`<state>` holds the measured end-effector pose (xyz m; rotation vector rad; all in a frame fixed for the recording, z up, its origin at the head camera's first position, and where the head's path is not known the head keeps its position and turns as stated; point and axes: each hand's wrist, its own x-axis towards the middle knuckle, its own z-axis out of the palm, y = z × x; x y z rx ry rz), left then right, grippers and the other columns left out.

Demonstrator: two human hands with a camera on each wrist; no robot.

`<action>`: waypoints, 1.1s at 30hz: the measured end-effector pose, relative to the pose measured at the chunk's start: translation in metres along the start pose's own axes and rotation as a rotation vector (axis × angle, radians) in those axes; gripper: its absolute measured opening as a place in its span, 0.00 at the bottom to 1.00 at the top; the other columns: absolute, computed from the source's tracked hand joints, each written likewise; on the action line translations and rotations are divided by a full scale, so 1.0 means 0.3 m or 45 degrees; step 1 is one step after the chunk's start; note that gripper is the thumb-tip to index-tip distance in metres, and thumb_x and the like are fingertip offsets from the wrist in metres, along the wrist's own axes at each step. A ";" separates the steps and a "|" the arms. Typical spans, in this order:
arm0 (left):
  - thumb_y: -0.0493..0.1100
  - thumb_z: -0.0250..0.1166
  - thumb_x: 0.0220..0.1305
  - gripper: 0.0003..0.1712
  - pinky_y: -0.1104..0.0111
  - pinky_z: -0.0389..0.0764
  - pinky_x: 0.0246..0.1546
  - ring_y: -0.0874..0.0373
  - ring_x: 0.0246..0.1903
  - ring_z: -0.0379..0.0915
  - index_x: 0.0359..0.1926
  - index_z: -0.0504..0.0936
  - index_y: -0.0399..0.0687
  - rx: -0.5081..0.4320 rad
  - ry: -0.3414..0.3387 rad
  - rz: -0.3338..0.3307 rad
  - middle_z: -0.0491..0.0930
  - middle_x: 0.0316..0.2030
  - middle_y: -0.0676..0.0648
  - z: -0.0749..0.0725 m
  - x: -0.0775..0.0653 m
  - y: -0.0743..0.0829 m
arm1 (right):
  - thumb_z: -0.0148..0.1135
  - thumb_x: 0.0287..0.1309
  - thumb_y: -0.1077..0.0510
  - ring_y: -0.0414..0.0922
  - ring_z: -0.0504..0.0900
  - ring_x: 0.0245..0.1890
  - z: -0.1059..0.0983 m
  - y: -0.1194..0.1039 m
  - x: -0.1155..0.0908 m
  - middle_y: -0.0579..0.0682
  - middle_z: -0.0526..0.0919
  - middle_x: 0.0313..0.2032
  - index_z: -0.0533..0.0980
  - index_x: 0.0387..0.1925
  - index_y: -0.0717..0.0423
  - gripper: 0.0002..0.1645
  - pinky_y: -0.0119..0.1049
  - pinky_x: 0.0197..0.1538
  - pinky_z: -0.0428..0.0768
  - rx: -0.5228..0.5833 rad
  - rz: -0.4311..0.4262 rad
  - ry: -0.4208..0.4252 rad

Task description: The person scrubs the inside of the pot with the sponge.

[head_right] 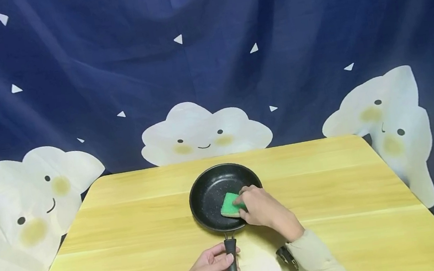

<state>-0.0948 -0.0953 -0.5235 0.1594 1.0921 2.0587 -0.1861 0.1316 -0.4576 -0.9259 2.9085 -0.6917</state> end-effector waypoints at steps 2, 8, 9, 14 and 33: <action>0.38 0.59 0.77 0.24 0.67 0.86 0.41 0.59 0.39 0.81 0.67 0.67 0.29 -0.003 -0.005 -0.007 0.81 0.40 0.51 0.001 -0.001 -0.001 | 0.66 0.63 0.63 0.60 0.79 0.57 0.002 -0.003 -0.003 0.61 0.83 0.53 0.85 0.50 0.63 0.15 0.57 0.62 0.77 0.027 0.001 -0.015; 0.39 0.60 0.76 0.25 0.67 0.86 0.41 0.59 0.39 0.81 0.67 0.67 0.28 -0.004 -0.003 0.000 0.81 0.39 0.51 0.000 0.001 -0.002 | 0.61 0.64 0.64 0.62 0.79 0.56 -0.007 -0.010 -0.003 0.60 0.84 0.52 0.85 0.51 0.64 0.16 0.60 0.63 0.75 0.107 -0.013 -0.059; 0.39 0.60 0.76 0.25 0.67 0.86 0.41 0.60 0.39 0.81 0.67 0.67 0.28 -0.005 -0.002 -0.001 0.81 0.39 0.51 0.000 0.002 -0.003 | 0.61 0.64 0.64 0.62 0.78 0.56 -0.009 -0.010 -0.004 0.60 0.83 0.52 0.85 0.51 0.64 0.16 0.61 0.63 0.74 0.118 -0.011 -0.074; 0.39 0.61 0.76 0.26 0.67 0.86 0.41 0.60 0.39 0.81 0.66 0.68 0.29 -0.009 -0.001 -0.006 0.81 0.39 0.51 -0.001 0.002 -0.003 | 0.62 0.63 0.65 0.60 0.77 0.56 -0.016 -0.008 -0.005 0.59 0.83 0.52 0.85 0.52 0.61 0.17 0.59 0.58 0.77 0.168 -0.020 -0.121; 0.38 0.60 0.76 0.23 0.67 0.86 0.40 0.60 0.38 0.81 0.65 0.68 0.30 -0.009 -0.008 -0.009 0.81 0.38 0.51 -0.003 0.002 -0.001 | 0.69 0.59 0.61 0.48 0.76 0.44 0.003 -0.014 0.012 0.46 0.88 0.43 0.88 0.48 0.52 0.14 0.47 0.50 0.76 0.193 -0.061 -0.135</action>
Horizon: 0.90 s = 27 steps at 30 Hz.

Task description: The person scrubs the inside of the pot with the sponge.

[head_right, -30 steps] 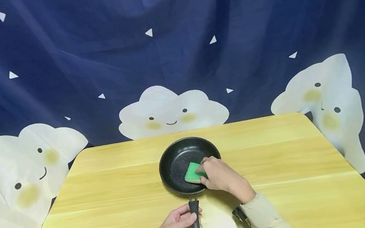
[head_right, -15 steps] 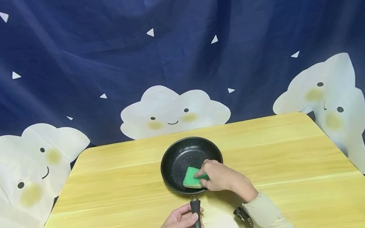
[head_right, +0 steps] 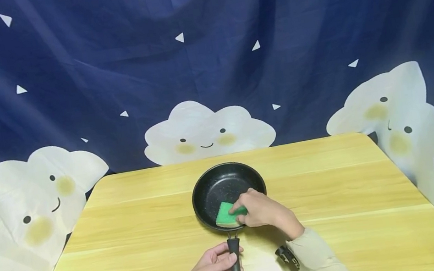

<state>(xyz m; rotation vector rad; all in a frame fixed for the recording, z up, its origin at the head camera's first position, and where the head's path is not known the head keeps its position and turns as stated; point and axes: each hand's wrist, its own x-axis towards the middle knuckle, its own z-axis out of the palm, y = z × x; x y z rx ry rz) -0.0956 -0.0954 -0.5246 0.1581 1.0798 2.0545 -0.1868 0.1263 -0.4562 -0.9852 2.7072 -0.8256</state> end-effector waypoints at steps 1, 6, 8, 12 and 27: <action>0.38 0.60 0.76 0.23 0.67 0.86 0.40 0.60 0.38 0.81 0.65 0.68 0.30 0.000 -0.002 -0.002 0.80 0.38 0.51 0.000 0.001 0.000 | 0.69 0.59 0.61 0.48 0.76 0.45 -0.001 0.000 -0.001 0.46 0.88 0.44 0.88 0.48 0.51 0.14 0.47 0.51 0.76 0.000 0.007 -0.006; 0.38 0.57 0.78 0.21 0.68 0.85 0.40 0.61 0.37 0.80 0.65 0.68 0.31 -0.017 -0.032 -0.003 0.79 0.37 0.52 -0.002 0.001 0.000 | 0.69 0.59 0.62 0.49 0.79 0.45 0.003 0.005 0.004 0.46 0.86 0.43 0.87 0.48 0.52 0.15 0.48 0.50 0.77 0.018 -0.008 -0.030; 0.38 0.56 0.79 0.20 0.69 0.84 0.40 0.61 0.37 0.79 0.65 0.68 0.33 -0.039 -0.045 -0.006 0.79 0.37 0.52 -0.004 0.001 0.001 | 0.69 0.57 0.62 0.48 0.77 0.42 0.006 0.004 0.010 0.47 0.85 0.41 0.86 0.48 0.52 0.16 0.45 0.46 0.77 0.025 -0.005 -0.035; 0.38 0.54 0.80 0.18 0.68 0.83 0.41 0.61 0.37 0.78 0.64 0.69 0.35 -0.072 -0.065 -0.015 0.78 0.38 0.52 -0.005 0.003 0.003 | 0.70 0.56 0.62 0.46 0.72 0.38 0.005 -0.001 0.019 0.47 0.80 0.39 0.85 0.48 0.50 0.17 0.39 0.39 0.72 0.037 0.027 -0.046; 0.39 0.55 0.79 0.20 0.68 0.84 0.42 0.62 0.37 0.78 0.66 0.68 0.35 -0.075 -0.070 -0.039 0.78 0.38 0.53 -0.001 0.002 0.011 | 0.70 0.56 0.59 0.41 0.68 0.30 0.022 -0.030 0.058 0.48 0.78 0.29 0.84 0.49 0.52 0.17 0.32 0.30 0.65 0.053 0.013 -0.043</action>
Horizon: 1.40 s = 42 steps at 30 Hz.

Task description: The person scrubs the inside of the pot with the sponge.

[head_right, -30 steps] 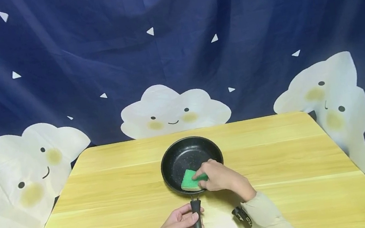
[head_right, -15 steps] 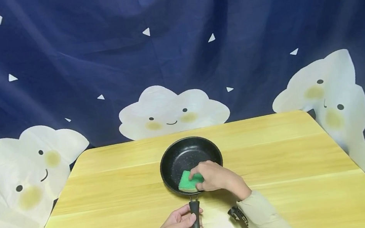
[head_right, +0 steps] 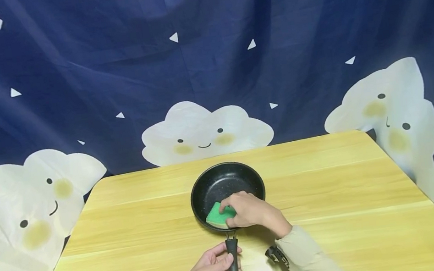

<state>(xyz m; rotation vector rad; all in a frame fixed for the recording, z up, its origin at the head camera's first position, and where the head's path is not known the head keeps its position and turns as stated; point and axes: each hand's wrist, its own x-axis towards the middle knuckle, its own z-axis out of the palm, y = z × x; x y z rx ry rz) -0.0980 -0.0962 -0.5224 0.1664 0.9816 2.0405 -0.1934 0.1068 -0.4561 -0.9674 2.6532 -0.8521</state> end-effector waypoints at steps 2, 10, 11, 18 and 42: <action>0.39 0.56 0.79 0.20 0.68 0.84 0.42 0.62 0.37 0.79 0.66 0.68 0.35 -0.003 0.000 -0.003 0.78 0.38 0.53 0.000 0.001 -0.001 | 0.71 0.55 0.59 0.41 0.68 0.29 0.001 -0.004 0.004 0.48 0.77 0.28 0.84 0.48 0.51 0.17 0.31 0.29 0.65 -0.010 0.015 0.000; 0.38 0.54 0.80 0.17 0.68 0.84 0.42 0.62 0.38 0.79 0.64 0.70 0.38 0.001 -0.007 0.005 0.79 0.38 0.53 -0.001 -0.003 -0.004 | 0.71 0.53 0.58 0.47 0.77 0.36 0.016 -0.017 0.020 0.51 0.84 0.37 0.85 0.46 0.51 0.16 0.38 0.35 0.74 0.003 0.054 0.039; 0.38 0.54 0.80 0.17 0.68 0.84 0.42 0.63 0.38 0.79 0.64 0.70 0.38 0.002 -0.007 0.005 0.79 0.38 0.53 -0.002 -0.003 -0.004 | 0.71 0.53 0.58 0.48 0.79 0.38 0.020 -0.018 0.023 0.52 0.85 0.38 0.84 0.46 0.51 0.16 0.40 0.36 0.76 0.008 0.055 0.049; 0.39 0.55 0.79 0.18 0.68 0.84 0.42 0.62 0.38 0.79 0.64 0.70 0.37 0.021 0.000 0.003 0.79 0.38 0.53 0.000 -0.003 -0.003 | 0.72 0.55 0.57 0.51 0.82 0.40 0.037 -0.032 0.041 0.54 0.85 0.38 0.84 0.46 0.51 0.16 0.47 0.40 0.80 0.060 0.093 0.107; 0.39 0.55 0.79 0.19 0.68 0.84 0.42 0.62 0.37 0.80 0.66 0.69 0.36 0.021 0.015 -0.002 0.80 0.36 0.53 -0.005 -0.002 -0.001 | 0.76 0.56 0.54 0.42 0.67 0.24 0.063 -0.076 0.132 0.46 0.74 0.25 0.82 0.47 0.51 0.18 0.34 0.26 0.63 0.008 0.221 0.158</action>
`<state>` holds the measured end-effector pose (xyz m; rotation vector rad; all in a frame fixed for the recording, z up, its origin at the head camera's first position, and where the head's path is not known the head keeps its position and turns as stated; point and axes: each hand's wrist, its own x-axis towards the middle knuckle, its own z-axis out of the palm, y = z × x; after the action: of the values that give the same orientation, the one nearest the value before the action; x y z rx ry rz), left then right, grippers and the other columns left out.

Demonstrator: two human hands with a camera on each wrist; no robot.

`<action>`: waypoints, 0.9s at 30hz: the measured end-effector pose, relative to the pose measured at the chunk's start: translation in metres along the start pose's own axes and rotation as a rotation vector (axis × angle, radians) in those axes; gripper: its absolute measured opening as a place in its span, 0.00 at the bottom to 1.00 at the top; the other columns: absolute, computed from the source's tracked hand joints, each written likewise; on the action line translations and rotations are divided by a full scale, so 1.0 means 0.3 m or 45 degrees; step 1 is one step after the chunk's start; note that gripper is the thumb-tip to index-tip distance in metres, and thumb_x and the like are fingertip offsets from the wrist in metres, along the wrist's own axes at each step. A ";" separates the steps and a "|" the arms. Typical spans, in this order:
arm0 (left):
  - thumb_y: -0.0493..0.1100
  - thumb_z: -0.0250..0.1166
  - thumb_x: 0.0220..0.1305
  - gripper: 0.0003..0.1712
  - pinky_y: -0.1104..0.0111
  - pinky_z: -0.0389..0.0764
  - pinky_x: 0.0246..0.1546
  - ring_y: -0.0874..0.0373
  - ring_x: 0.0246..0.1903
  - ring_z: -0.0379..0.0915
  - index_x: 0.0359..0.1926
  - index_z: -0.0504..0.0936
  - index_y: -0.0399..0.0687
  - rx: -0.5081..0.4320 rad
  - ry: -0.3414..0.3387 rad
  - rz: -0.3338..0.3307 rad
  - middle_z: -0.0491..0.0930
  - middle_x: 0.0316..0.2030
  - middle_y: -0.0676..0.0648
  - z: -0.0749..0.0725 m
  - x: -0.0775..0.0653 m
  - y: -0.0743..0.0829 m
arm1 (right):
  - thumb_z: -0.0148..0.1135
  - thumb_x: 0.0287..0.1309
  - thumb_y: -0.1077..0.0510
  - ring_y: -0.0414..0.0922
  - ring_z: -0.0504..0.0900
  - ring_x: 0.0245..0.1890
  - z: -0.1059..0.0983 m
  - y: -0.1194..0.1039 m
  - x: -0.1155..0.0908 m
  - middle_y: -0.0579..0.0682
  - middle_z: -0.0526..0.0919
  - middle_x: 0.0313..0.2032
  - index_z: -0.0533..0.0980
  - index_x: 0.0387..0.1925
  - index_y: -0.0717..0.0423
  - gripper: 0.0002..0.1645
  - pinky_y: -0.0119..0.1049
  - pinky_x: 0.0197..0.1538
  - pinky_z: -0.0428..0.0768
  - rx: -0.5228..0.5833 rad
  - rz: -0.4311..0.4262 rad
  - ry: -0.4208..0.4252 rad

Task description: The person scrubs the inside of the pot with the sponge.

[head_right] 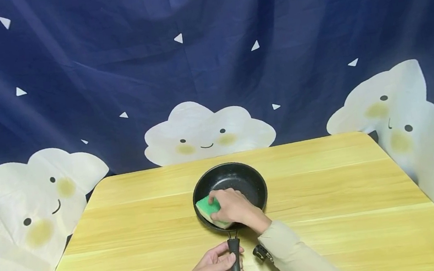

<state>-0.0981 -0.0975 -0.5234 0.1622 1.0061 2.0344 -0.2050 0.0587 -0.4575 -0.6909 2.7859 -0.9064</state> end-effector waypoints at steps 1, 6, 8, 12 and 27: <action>0.39 0.55 0.79 0.19 0.68 0.84 0.42 0.62 0.37 0.80 0.66 0.69 0.36 0.001 0.000 0.001 0.80 0.36 0.53 0.000 0.000 -0.001 | 0.76 0.56 0.55 0.42 0.68 0.25 0.002 -0.002 0.003 0.46 0.74 0.26 0.82 0.47 0.52 0.18 0.34 0.27 0.64 -0.005 -0.001 0.010; 0.39 0.55 0.79 0.20 0.68 0.84 0.42 0.62 0.37 0.80 0.66 0.69 0.35 0.016 0.001 0.004 0.80 0.36 0.53 -0.001 0.001 -0.003 | 0.77 0.55 0.54 0.45 0.73 0.28 0.010 -0.011 0.020 0.49 0.80 0.32 0.81 0.47 0.52 0.19 0.37 0.31 0.71 -0.022 0.019 0.042; 0.40 0.56 0.79 0.21 0.68 0.85 0.42 0.62 0.37 0.80 0.66 0.68 0.35 0.018 0.001 0.004 0.80 0.36 0.53 -0.002 0.001 -0.003 | 0.78 0.55 0.54 0.46 0.73 0.29 0.015 -0.013 0.026 0.49 0.81 0.34 0.81 0.47 0.52 0.19 0.38 0.32 0.73 -0.026 0.035 0.050; 0.39 0.56 0.79 0.22 0.67 0.85 0.43 0.62 0.38 0.80 0.67 0.67 0.35 0.010 -0.002 0.006 0.80 0.36 0.53 -0.002 0.002 -0.002 | 0.77 0.56 0.53 0.46 0.74 0.29 0.020 -0.016 0.036 0.49 0.81 0.35 0.81 0.49 0.52 0.20 0.38 0.31 0.74 -0.021 0.059 0.059; 0.38 0.57 0.78 0.22 0.66 0.85 0.44 0.62 0.39 0.81 0.66 0.67 0.33 -0.006 0.003 0.011 0.80 0.36 0.53 0.004 -0.001 0.004 | 0.75 0.60 0.52 0.46 0.74 0.26 0.044 -0.016 0.080 0.50 0.78 0.32 0.75 0.51 0.53 0.22 0.36 0.25 0.72 -0.067 0.086 0.135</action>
<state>-0.0981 -0.0974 -0.5216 0.1615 1.0037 2.0450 -0.2210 0.0374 -0.4650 -0.5679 2.9162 -0.8844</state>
